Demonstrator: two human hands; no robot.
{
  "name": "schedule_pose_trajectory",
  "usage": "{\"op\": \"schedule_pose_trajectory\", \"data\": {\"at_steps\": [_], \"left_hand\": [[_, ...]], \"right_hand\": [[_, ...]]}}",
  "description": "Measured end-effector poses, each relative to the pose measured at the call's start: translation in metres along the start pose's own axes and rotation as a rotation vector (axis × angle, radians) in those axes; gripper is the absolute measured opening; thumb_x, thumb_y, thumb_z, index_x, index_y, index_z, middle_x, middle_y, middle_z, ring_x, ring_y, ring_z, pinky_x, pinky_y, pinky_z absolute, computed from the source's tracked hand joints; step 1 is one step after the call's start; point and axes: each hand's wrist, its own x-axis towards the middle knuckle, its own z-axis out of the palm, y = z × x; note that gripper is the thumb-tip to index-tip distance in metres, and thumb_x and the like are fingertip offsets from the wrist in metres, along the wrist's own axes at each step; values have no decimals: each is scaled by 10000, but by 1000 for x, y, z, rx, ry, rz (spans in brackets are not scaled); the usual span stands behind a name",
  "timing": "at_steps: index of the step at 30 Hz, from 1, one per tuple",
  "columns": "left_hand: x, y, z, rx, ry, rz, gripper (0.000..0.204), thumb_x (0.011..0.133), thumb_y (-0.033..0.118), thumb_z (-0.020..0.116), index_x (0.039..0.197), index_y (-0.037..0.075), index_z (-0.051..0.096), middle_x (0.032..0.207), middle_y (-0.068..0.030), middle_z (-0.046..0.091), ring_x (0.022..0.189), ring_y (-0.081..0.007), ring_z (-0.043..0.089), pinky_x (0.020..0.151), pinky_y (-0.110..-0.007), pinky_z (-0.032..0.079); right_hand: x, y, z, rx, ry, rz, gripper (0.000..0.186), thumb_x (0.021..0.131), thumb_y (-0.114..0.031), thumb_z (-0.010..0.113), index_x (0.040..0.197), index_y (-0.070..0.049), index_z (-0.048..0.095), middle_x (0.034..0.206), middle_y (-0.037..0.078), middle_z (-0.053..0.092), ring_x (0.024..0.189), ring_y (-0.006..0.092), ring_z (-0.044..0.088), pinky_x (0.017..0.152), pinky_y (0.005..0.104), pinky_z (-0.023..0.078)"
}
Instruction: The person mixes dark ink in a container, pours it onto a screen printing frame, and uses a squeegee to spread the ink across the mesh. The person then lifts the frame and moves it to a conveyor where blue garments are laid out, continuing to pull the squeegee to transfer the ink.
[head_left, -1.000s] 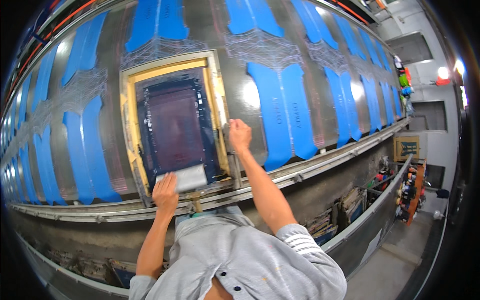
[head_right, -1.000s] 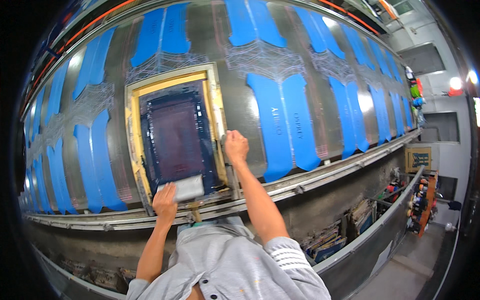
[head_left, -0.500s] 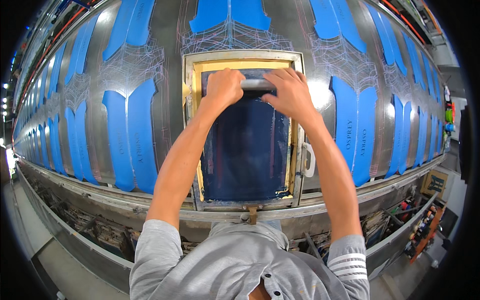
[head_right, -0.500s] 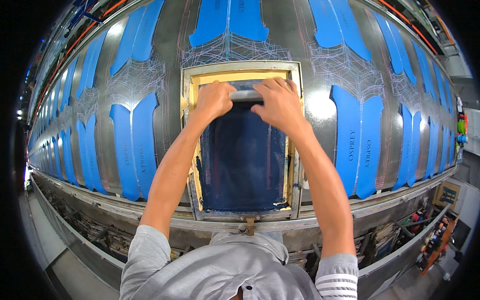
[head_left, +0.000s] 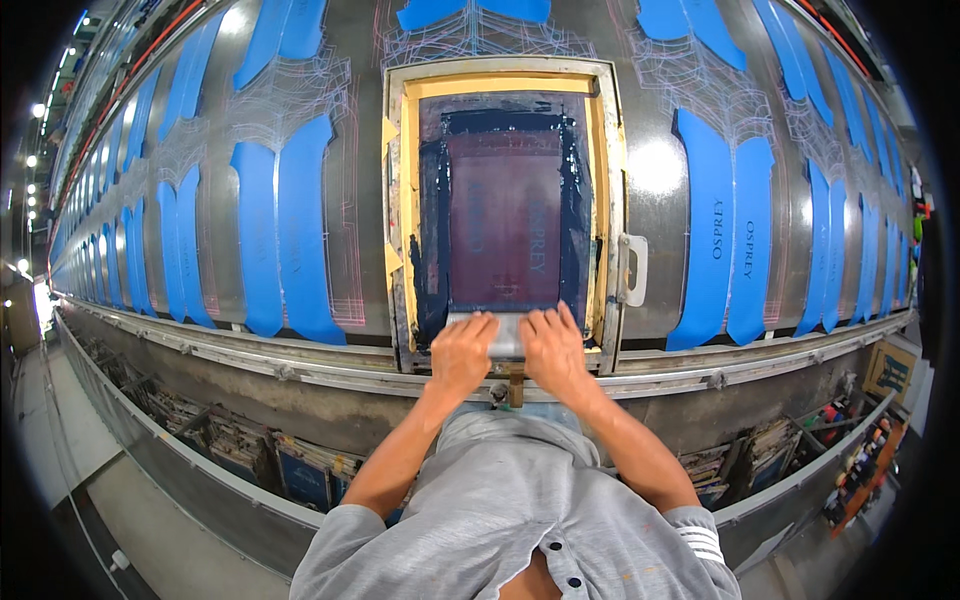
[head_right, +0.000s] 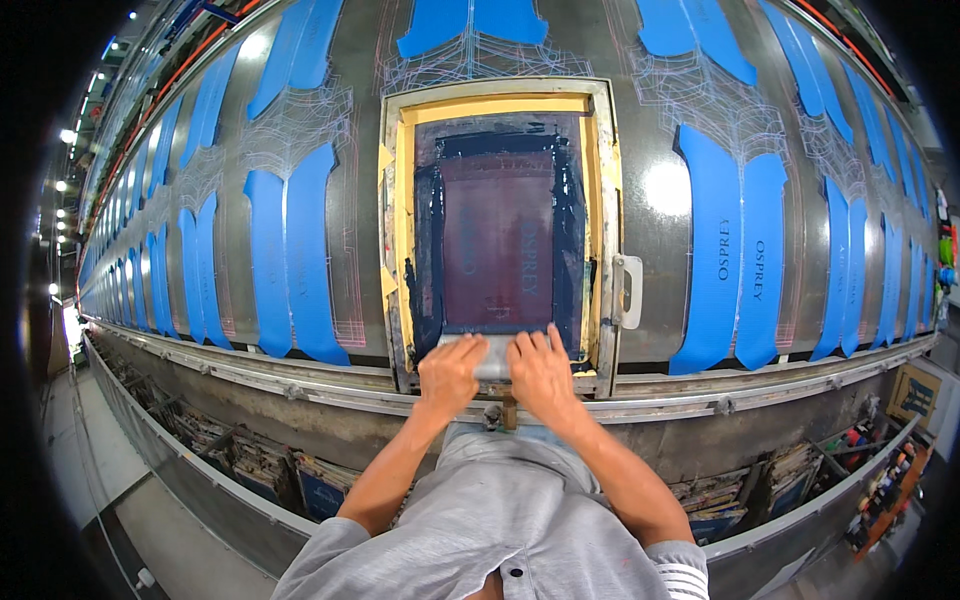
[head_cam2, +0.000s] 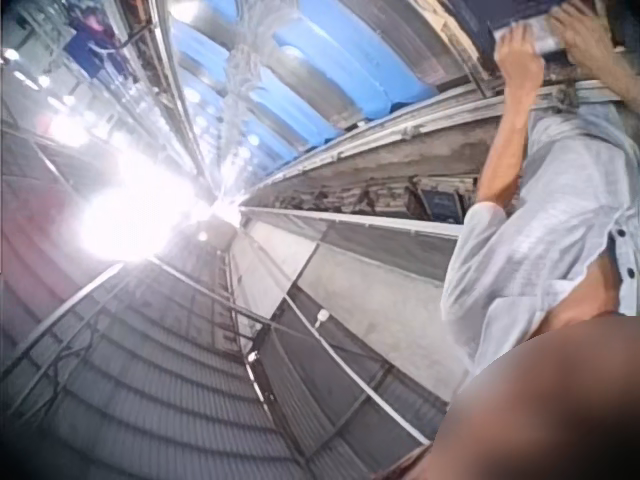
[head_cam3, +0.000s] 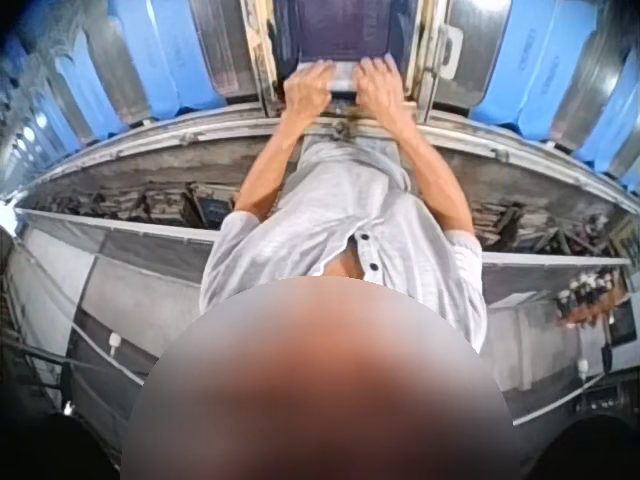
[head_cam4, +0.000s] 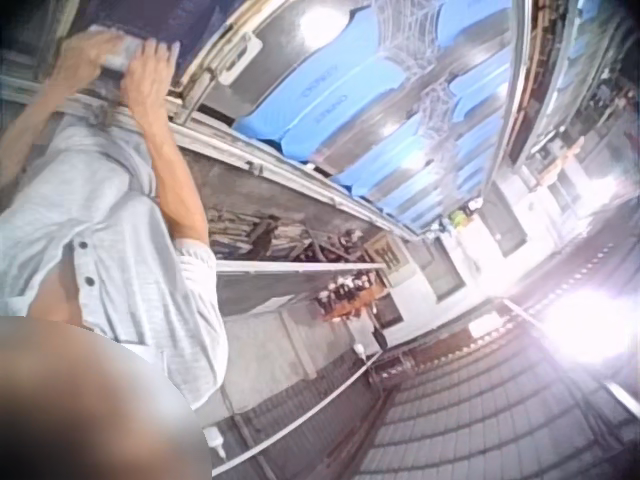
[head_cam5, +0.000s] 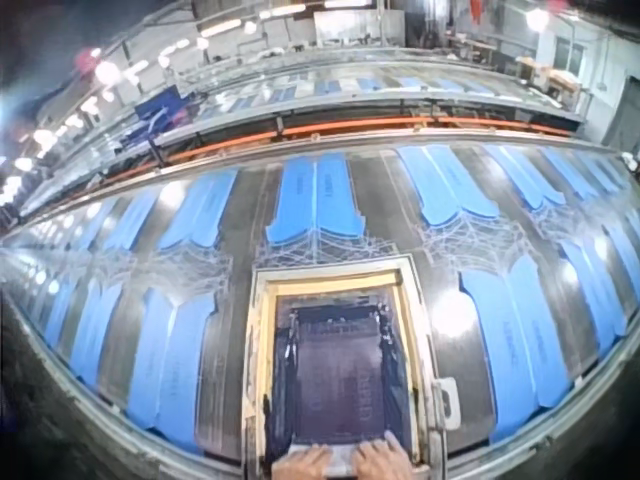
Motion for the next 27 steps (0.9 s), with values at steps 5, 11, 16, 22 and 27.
{"op": "schedule_pose_trajectory", "data": {"at_steps": [5, 11, 16, 22, 27], "left_hand": [[46, -12, -26, -76, -241, -113, 327, 729, 8, 630, 982, 104, 813, 1003, -143, 780, 873, -346, 753, 785, -456, 604], [247, -77, -43, 111, -113, -46, 359, 767, 49, 632, 986, 250, 834, 880, -167, 760, 818, -378, 734, 782, -488, 592], [269, -83, -34, 143, -66, -40, 323, 761, 74, 654, 981, 243, 819, 923, -150, 762, 850, -357, 733, 760, -483, 578], [89, -34, -3, 9, 21, 19, 424, 692, -45, 664, 1084, 74, 776, 1103, -94, 768, 1008, -288, 748, 836, -407, 599], [-5, 0, -1, -47, -22, -20, 445, 670, -43, 662, 1082, 78, 779, 1098, -90, 774, 991, -294, 751, 827, -415, 597]], "right_hand": [[36, 18, -17, -15, -146, 18, 138, 734, -74, 643, 842, -52, 727, 850, 143, 692, 858, 334, 699, 1030, 552, 482], [220, 107, -60, -183, -44, 46, 112, 753, -100, 638, 803, -74, 735, 866, 147, 741, 854, 336, 733, 919, 490, 531], [235, 127, -51, -108, 119, -31, 95, 732, -46, 642, 794, -62, 713, 853, 130, 710, 854, 335, 713, 870, 481, 529], [80, 44, -17, -25, 78, -37, 211, 695, -14, 662, 905, -36, 662, 900, 130, 617, 925, 329, 642, 1039, 553, 482], [-9, -3, 0, 51, -36, 29, 223, 720, -22, 657, 939, -27, 698, 931, 131, 646, 945, 318, 653, 1039, 590, 479]]}}
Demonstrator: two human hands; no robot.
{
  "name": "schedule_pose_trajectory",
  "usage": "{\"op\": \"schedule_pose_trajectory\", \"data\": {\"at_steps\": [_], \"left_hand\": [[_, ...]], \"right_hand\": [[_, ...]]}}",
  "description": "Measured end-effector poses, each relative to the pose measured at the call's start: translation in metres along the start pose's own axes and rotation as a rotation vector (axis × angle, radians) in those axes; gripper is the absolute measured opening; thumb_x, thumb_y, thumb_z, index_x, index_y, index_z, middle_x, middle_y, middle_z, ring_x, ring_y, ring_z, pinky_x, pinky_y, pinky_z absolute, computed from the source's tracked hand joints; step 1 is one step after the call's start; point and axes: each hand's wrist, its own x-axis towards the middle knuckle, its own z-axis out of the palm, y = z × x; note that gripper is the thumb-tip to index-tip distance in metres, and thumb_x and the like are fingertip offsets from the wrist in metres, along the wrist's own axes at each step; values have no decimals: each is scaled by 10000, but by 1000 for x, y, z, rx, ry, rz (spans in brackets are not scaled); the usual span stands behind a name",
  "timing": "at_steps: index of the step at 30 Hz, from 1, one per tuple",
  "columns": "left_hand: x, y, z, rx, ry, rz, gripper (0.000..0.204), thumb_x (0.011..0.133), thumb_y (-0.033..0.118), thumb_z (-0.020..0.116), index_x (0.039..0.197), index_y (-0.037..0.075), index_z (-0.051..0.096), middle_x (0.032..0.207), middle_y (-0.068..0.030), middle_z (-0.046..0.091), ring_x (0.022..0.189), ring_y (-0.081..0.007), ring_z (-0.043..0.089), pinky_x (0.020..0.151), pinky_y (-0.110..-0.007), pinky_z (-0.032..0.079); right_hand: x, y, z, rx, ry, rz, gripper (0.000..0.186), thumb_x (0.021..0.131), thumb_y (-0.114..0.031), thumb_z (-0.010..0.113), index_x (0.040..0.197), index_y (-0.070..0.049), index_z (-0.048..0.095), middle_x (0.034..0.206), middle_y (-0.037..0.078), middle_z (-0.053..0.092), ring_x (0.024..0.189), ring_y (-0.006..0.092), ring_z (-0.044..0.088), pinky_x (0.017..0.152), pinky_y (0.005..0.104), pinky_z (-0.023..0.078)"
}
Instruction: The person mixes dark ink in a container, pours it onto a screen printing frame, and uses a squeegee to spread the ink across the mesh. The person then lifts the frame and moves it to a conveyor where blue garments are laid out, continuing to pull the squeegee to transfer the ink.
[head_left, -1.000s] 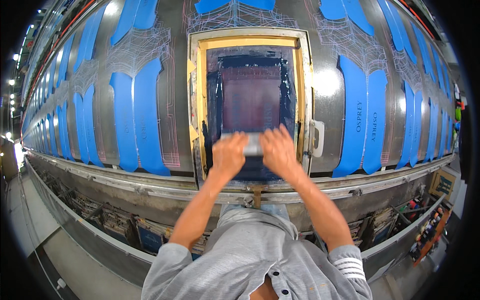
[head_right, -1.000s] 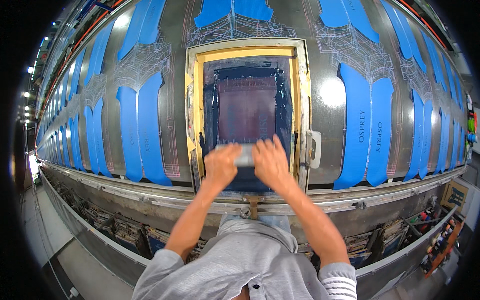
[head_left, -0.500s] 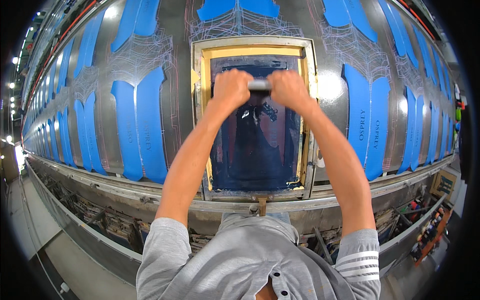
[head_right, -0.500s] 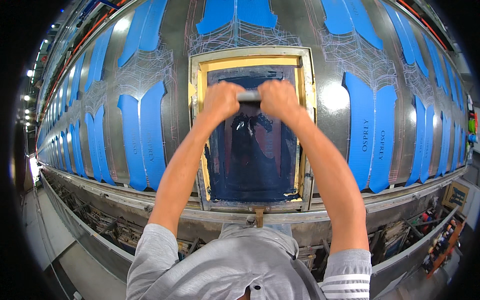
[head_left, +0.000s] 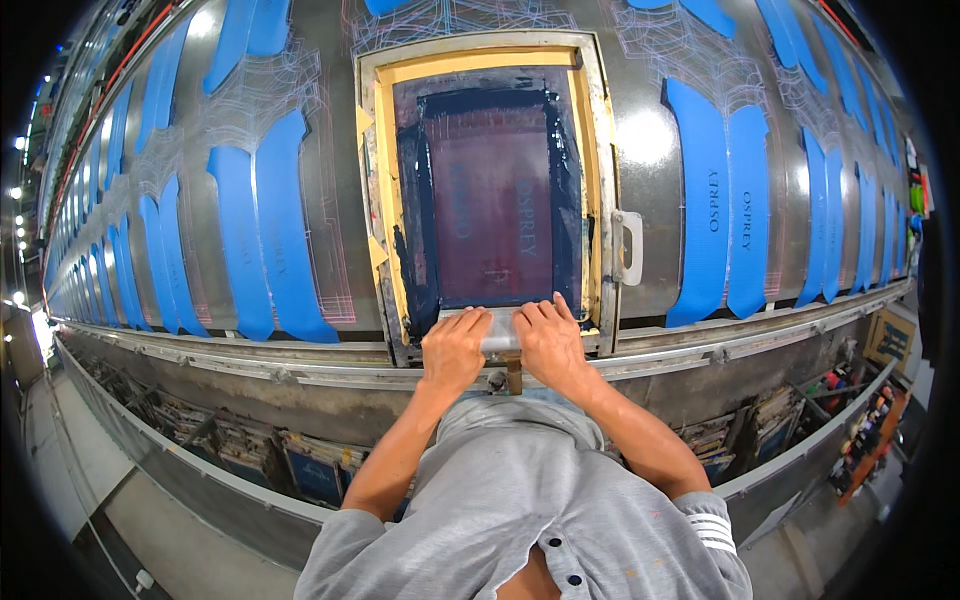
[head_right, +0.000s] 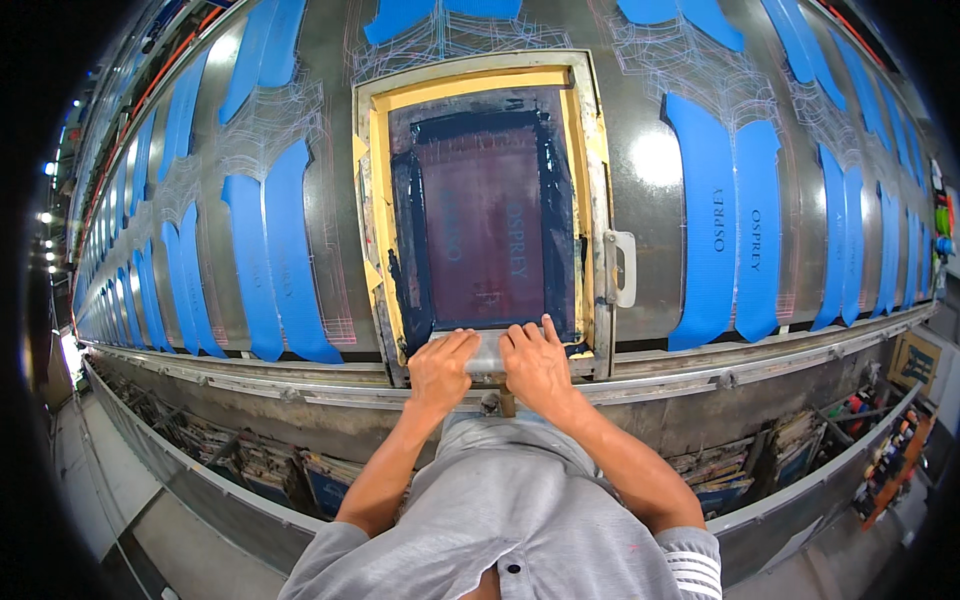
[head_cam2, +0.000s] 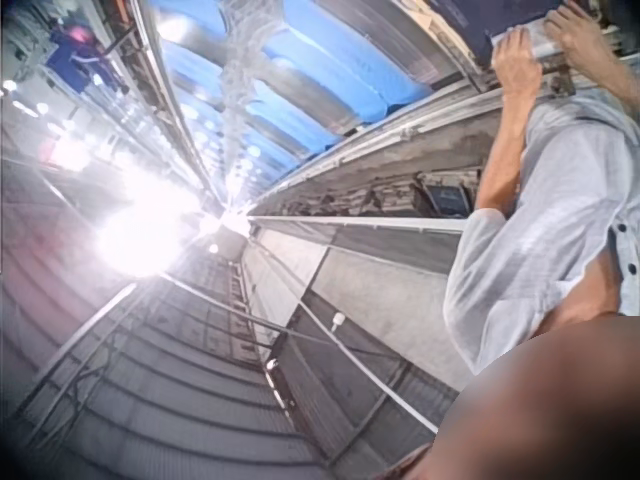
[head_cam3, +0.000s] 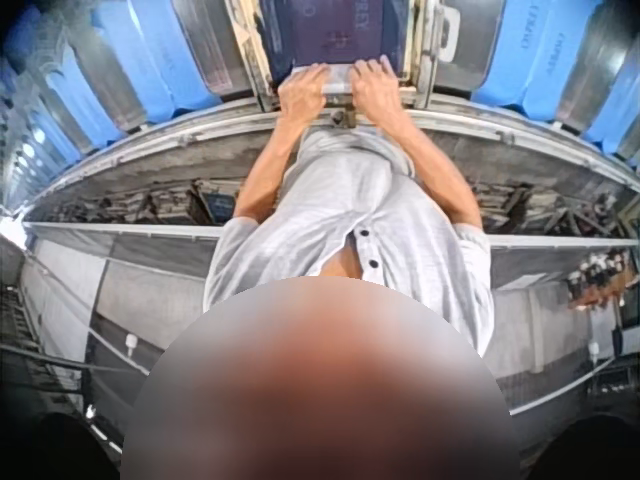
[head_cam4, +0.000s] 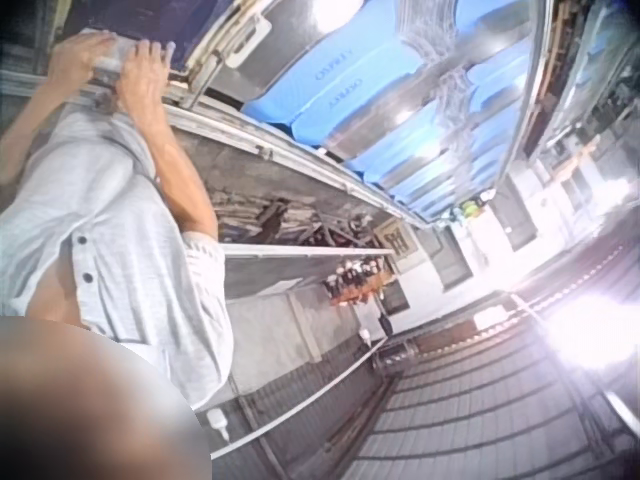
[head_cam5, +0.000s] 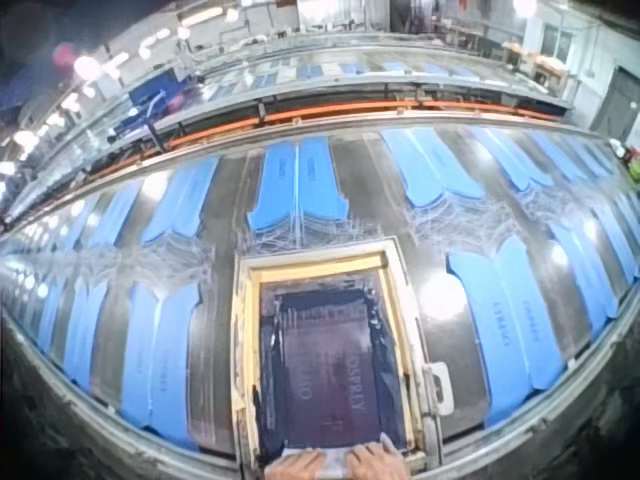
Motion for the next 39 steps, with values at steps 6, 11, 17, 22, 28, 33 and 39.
{"op": "schedule_pose_trajectory", "data": {"at_steps": [6, 11, 17, 22, 28, 33, 39], "left_hand": [[152, -42, -42, 88, -170, -36, 322, 775, 46, 617, 984, 180, 823, 931, -145, 768, 831, -380, 730, 775, -495, 588], [294, -77, -64, 213, -99, -27, 383, 760, 40, 626, 993, 267, 828, 852, -152, 759, 807, -382, 731, 769, -487, 588], [234, -72, -28, 81, 33, -1, 337, 755, 19, 646, 993, 178, 823, 925, -136, 772, 839, -346, 746, 773, -462, 595], [75, -25, -5, 34, 4, 22, 412, 688, -38, 659, 1065, 80, 779, 1096, -97, 771, 983, -281, 751, 815, -404, 604], [-1, 11, 1, 9, 17, 16, 449, 662, -38, 651, 1088, 67, 744, 1103, -95, 762, 1034, -279, 733, 871, -402, 583], [-4, 1, 7, 52, 27, 78, 388, 713, -10, 655, 1088, 50, 735, 1113, -97, 756, 1061, -276, 722, 900, -401, 562], [-12, -3, 14, 10, 97, 91, 362, 725, -17, 635, 1063, 42, 749, 1122, -122, 765, 1067, -298, 730, 887, -423, 574]], "right_hand": [[135, 57, -47, -172, -45, -25, 109, 743, -95, 645, 804, -87, 735, 857, 142, 722, 811, 331, 716, 880, 494, 534], [266, 114, -94, -231, 4, -1, 123, 762, -99, 656, 838, -93, 753, 846, 165, 753, 823, 363, 747, 764, 471, 582], [213, 108, -50, -192, 187, -124, 113, 729, -32, 634, 810, -66, 705, 829, 139, 673, 843, 343, 694, 1006, 524, 500], [74, 34, -27, -37, 17, -49, 230, 709, -1, 653, 938, -8, 679, 899, 137, 624, 918, 326, 647, 1102, 568, 441], [-7, 9, -31, 102, -142, 4, 519, 779, -289, 821, 1216, -45, 687, 1098, 134, 665, 1124, 338, 627, 1167, 600, 363], [22, 111, -41, -132, 596, 452, 548, 912, -430, 734, 1313, -69, 634, 1283, 203, 577, 1238, 394, 509, 981, 538, 431], [40, 166, -26, 171, 560, 780, 342, 993, -340, 639, 1012, -12, 736, 824, 215, 704, 796, 370, 672, 773, 490, 514]]}}
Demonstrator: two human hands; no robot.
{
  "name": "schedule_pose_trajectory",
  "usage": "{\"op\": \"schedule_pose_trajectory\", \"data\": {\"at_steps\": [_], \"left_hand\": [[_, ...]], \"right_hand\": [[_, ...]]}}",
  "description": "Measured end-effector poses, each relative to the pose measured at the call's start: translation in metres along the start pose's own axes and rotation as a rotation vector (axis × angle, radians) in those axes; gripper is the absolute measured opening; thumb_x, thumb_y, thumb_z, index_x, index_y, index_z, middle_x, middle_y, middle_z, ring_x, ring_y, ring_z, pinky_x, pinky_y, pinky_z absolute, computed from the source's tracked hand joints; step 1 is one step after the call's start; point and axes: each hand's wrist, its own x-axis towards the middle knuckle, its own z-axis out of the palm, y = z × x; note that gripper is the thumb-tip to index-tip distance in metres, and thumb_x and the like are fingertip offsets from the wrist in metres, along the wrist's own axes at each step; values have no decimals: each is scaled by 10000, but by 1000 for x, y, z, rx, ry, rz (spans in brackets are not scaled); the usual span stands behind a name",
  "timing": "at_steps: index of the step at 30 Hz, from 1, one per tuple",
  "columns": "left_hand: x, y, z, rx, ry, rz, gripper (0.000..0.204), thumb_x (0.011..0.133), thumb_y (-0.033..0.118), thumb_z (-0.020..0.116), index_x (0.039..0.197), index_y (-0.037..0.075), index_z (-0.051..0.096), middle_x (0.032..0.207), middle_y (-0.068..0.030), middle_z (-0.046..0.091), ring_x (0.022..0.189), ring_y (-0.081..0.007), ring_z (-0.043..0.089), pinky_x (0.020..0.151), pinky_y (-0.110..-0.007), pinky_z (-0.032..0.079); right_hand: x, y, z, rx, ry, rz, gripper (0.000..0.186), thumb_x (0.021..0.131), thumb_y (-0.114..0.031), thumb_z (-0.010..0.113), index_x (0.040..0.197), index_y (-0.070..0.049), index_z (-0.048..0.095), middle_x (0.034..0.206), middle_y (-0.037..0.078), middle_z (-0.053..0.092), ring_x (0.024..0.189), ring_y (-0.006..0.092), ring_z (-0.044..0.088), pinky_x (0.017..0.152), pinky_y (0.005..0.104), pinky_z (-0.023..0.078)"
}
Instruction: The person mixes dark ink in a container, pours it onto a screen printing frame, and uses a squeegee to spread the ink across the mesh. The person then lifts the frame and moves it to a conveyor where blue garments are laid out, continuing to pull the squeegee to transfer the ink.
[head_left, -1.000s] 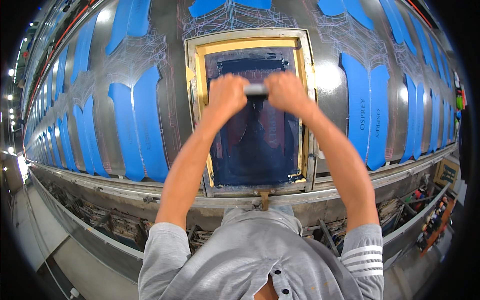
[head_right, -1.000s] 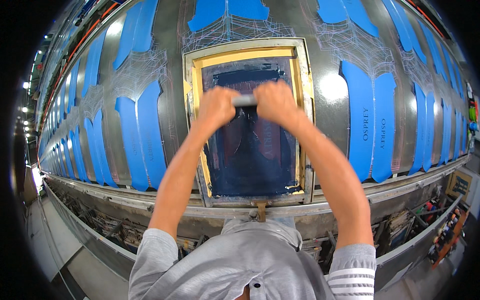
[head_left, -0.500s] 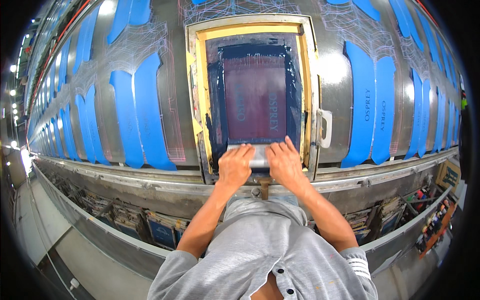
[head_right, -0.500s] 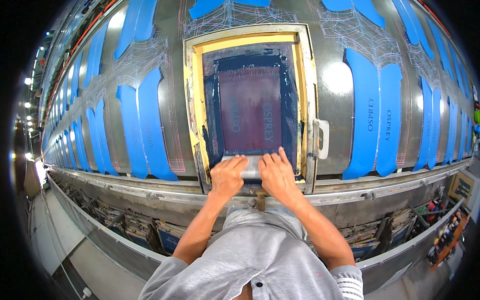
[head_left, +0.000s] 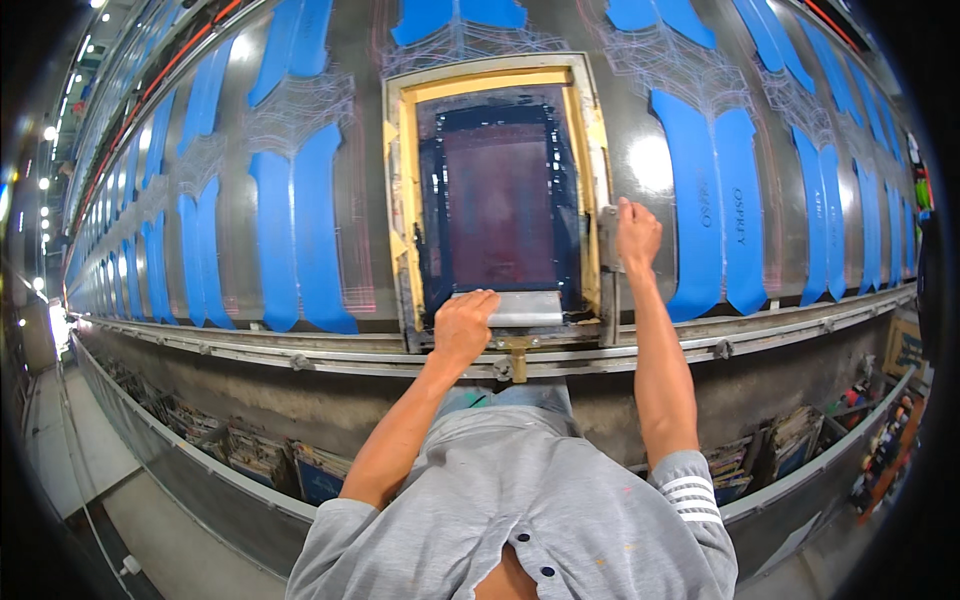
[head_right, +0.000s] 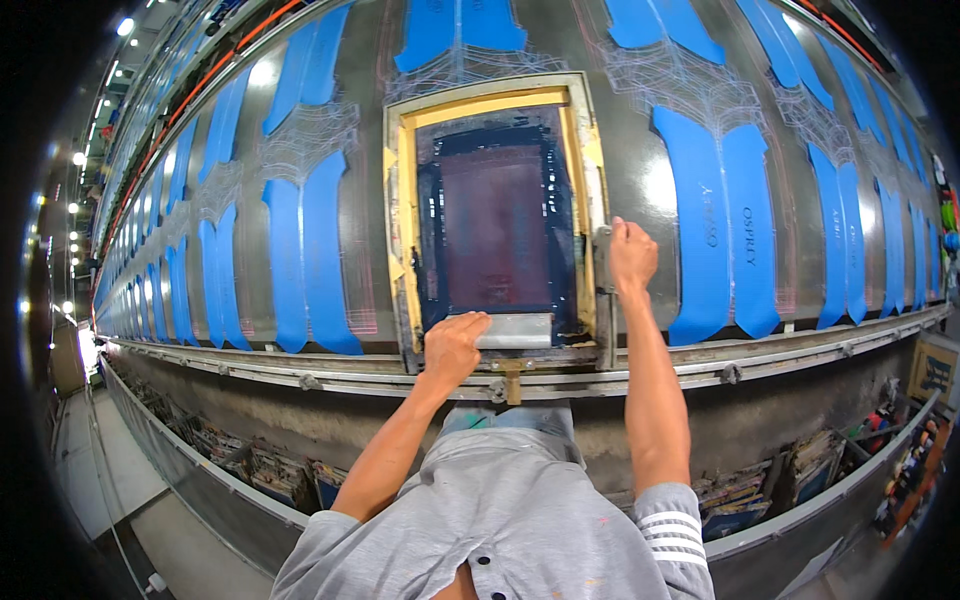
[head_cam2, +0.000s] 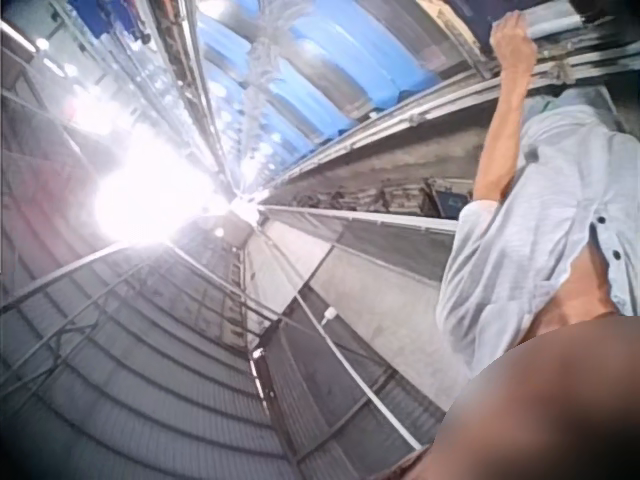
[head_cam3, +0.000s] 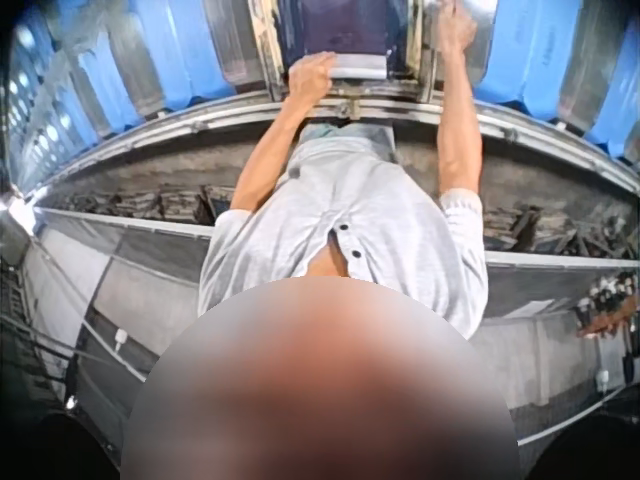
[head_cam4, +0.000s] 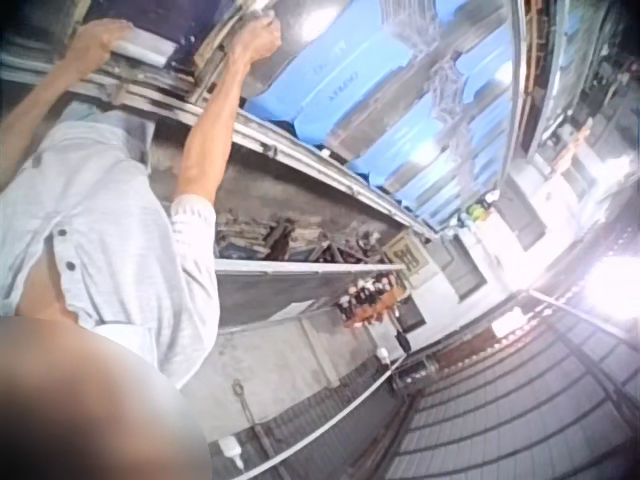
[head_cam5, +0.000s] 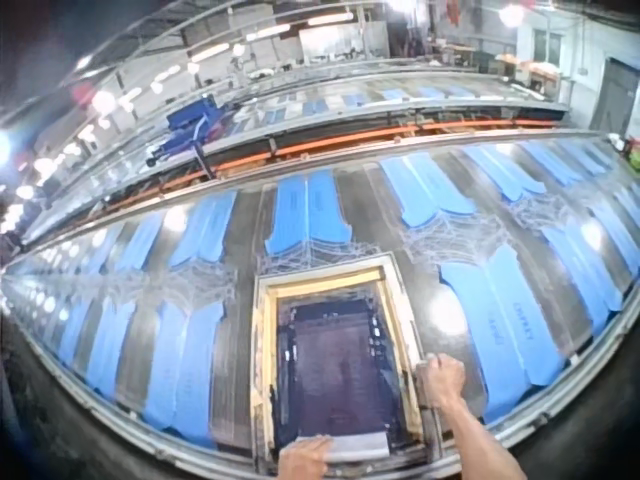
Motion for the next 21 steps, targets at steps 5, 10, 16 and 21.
{"op": "schedule_pose_trajectory", "data": {"at_steps": [5, 10, 16, 21], "left_hand": [[-15, -28, -36, -96, 27, 30, 501, 664, -25, 664, 1153, 54, 737, 1154, -117, 762, 1099, -288, 723, 927, -428, 561], [-49, -89, -88, -42, 51, -24, 441, 686, -29, 656, 1108, 67, 742, 1147, -102, 762, 1117, -276, 719, 938, -421, 557], [-102, -216, -152, 55, 47, -54, 410, 682, -32, 641, 1067, 54, 753, 1120, -112, 770, 1085, -285, 732, 928, -413, 567], [-118, -266, -184, 18, 36, -53, 320, 756, -7, 623, 1050, 43, 739, 1108, -131, 768, 1072, -297, 733, 934, -411, 570]], "right_hand": [[-12, -36, -9, 221, 119, -62, 377, 999, -300, 642, 859, 46, 694, 657, 172, 604, 577, 236, 471, 592, 442, 407], [-70, -135, 25, 331, 50, 8, 475, 1017, -308, 669, 676, 6, 567, 579, 26, 423, 580, 127, 379, 542, 402, 320], [-140, -220, 145, 500, -24, 61, 430, 1002, -254, 682, 674, 1, 570, 601, -19, 412, 588, 90, 381, 525, 348, 307], [-158, -232, 202, 571, -45, 122, 410, 1004, -253, 679, 691, 3, 607, 594, -33, 427, 585, 73, 380, 525, 331, 305]]}}
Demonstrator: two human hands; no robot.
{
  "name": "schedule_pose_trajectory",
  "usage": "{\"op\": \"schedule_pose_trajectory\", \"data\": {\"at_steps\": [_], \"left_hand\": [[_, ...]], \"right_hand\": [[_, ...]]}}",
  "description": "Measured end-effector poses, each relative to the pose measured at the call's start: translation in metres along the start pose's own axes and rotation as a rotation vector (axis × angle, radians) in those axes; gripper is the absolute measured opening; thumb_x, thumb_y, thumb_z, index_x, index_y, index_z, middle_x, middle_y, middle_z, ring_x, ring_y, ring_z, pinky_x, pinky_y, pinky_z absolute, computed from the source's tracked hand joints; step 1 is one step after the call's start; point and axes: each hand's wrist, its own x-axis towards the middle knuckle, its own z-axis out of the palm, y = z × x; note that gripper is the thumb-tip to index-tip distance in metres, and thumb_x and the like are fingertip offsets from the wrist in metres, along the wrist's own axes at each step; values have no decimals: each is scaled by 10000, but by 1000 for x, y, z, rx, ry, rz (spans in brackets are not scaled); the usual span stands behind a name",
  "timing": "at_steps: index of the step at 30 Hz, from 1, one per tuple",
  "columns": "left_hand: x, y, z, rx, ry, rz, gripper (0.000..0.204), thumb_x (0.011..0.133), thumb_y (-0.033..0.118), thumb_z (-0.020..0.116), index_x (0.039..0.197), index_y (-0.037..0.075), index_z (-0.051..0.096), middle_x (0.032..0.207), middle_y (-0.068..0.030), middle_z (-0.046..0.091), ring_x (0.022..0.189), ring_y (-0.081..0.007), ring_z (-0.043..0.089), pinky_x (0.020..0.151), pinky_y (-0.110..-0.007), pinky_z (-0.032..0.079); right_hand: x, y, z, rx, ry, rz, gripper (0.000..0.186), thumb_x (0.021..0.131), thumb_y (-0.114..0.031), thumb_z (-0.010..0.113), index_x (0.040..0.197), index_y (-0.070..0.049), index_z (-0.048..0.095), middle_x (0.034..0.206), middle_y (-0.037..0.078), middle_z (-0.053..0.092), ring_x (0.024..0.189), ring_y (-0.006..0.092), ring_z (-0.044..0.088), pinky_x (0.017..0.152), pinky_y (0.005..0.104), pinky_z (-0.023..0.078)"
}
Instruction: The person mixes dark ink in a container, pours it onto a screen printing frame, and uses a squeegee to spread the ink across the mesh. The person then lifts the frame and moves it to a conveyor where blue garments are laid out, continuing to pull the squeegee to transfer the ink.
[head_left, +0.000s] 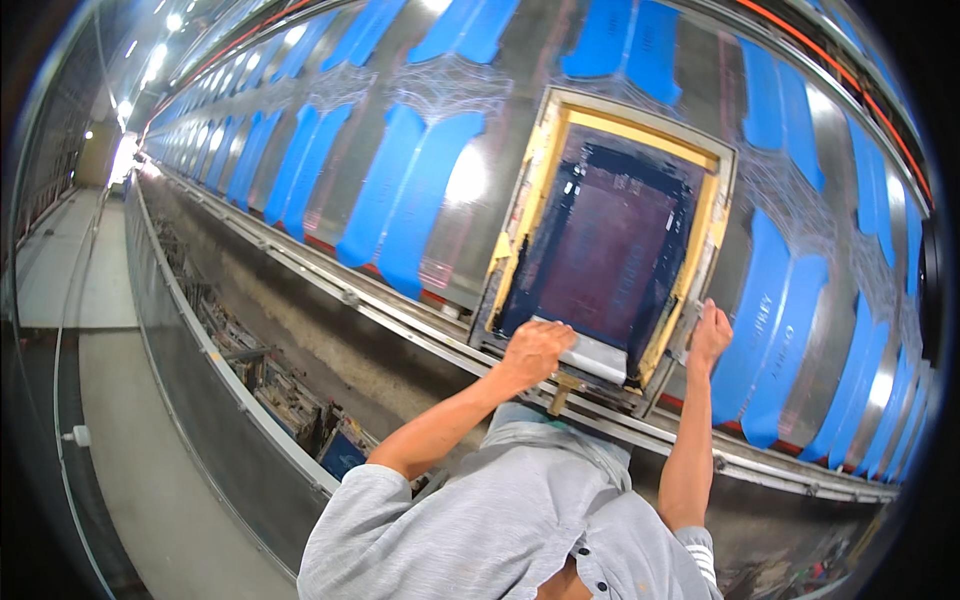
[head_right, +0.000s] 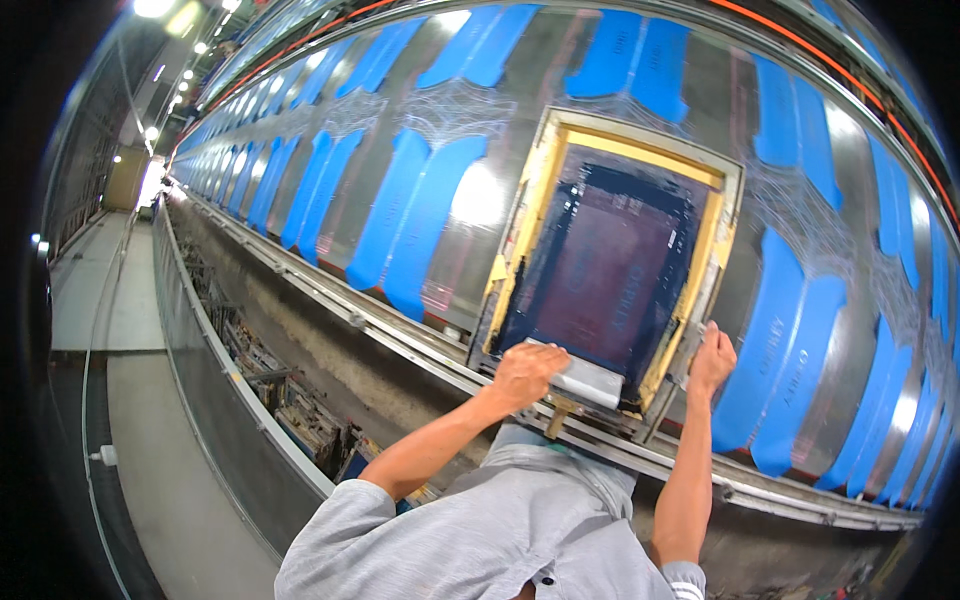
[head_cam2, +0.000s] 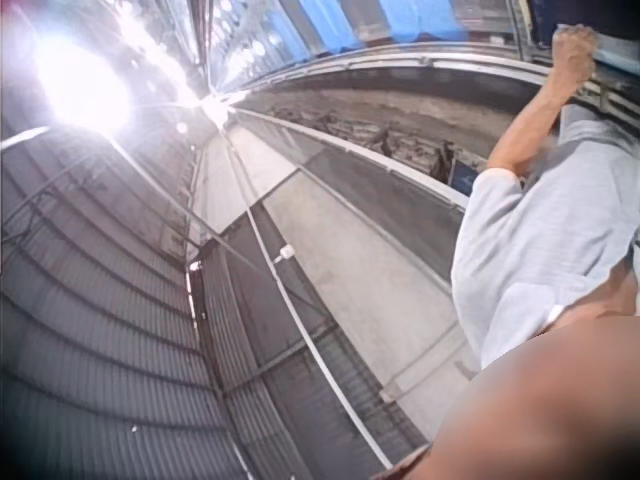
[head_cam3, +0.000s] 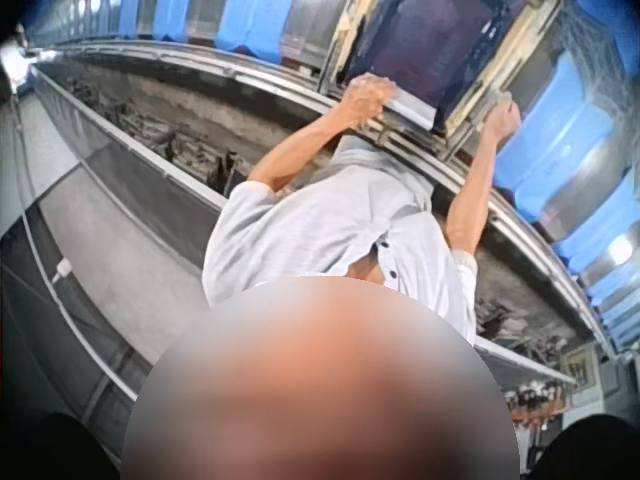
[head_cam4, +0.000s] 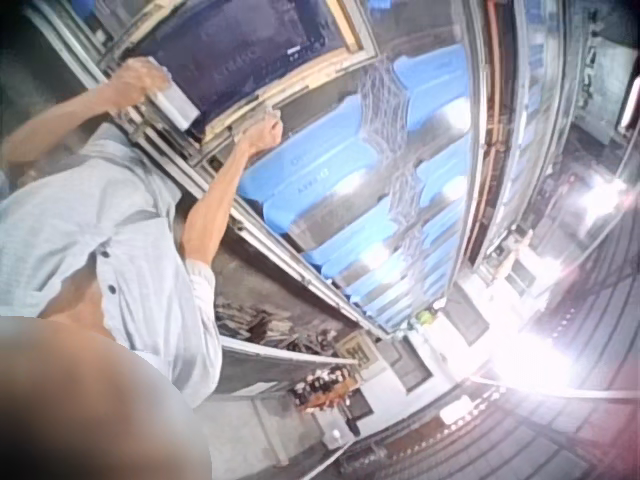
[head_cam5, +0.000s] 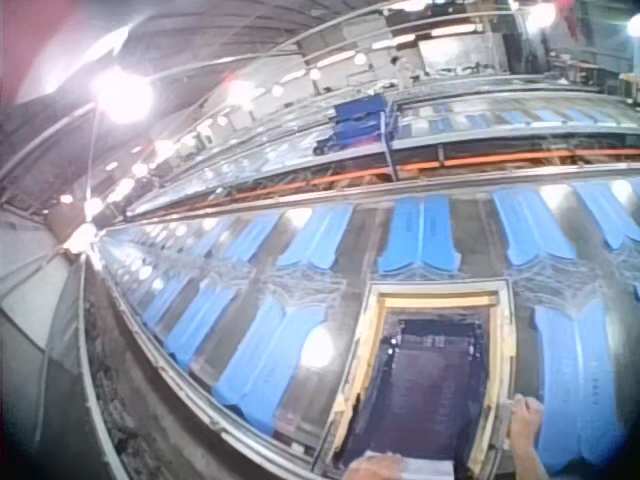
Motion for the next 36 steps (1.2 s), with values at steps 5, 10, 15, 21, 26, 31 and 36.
{"op": "schedule_pose_trajectory", "data": {"at_steps": [5, 10, 15, 21, 26, 31, 36], "left_hand": [[-18, -6, -12, -47, -12, -36, 277, 802, 29, 612, 1054, 45, 725, 1118, -144, 765, 1074, -297, 733, 923, -417, 571], [-36, -12, -2, -4, -64, -46, 290, 807, 41, 610, 1080, 45, 710, 1159, -138, 749, 1094, -288, 721, 919, -409, 556], [-49, -14, 13, 118, 91, 63, 244, 841, 98, 589, 1042, 7, 692, 1065, -130, 731, 1048, -281, 709, 859, -368, 542], [54, -53, 30, 158, 205, 93, 279, 833, 89, 604, 1084, 12, 699, 1155, -139, 730, 1114, -286, 702, 908, -397, 544], [187, -101, 21, 138, 127, 34, 230, 775, 66, 616, 977, 41, 721, 1011, -163, 746, 1001, -317, 731, 847, -436, 566], [288, -114, -38, 178, -172, -100, 126, 738, 142, 678, 799, 173, 784, 815, -163, 740, 802, -350, 743, 711, -485, 568], [340, -139, -23, 130, -143, -48, 226, 743, 98, 661, 876, 195, 816, 774, -180, 728, 777, -390, 722, 706, -509, 558]], "right_hand": [[-1, 16, 9, -35, -17, -29, 401, 1003, -257, 680, 703, 4, 633, 588, -39, 435, 566, 69, 378, 513, 333, 294], [7, 10, 10, -150, -18, -44, 420, 1000, -273, 660, 716, 32, 610, 571, 9, 432, 571, 109, 400, 542, 372, 319], [11, 13, 16, -286, 16, -70, 432, 1007, -314, 636, 780, 53, 639, 598, 94, 498, 590, 186, 454, 588, 425, 368], [7, 3, 14, -388, 22, -82, 427, 1009, -349, 620, 868, 47, 695, 626, 145, 562, 609, 247, 517, 632, 452, 410], [-3, -23, 9, -680, -19, -78, 376, 1027, -351, 607, 1093, -15, 763, 1071, 205, 715, 992, 351, 680, 868, 489, 497], [39, -129, 65, -620, -95, -618, 486, 955, -304, 731, 1318, 13, 665, 1303, 217, 634, 1304, 387, 520, 1123, 479, 384], [107, -220, 160, -901, -611, -887, 426, 810, -306, 799, 1179, -102, 735, 1179, 123, 693, 1182, 309, 618, 1057, 487, 452]]}}
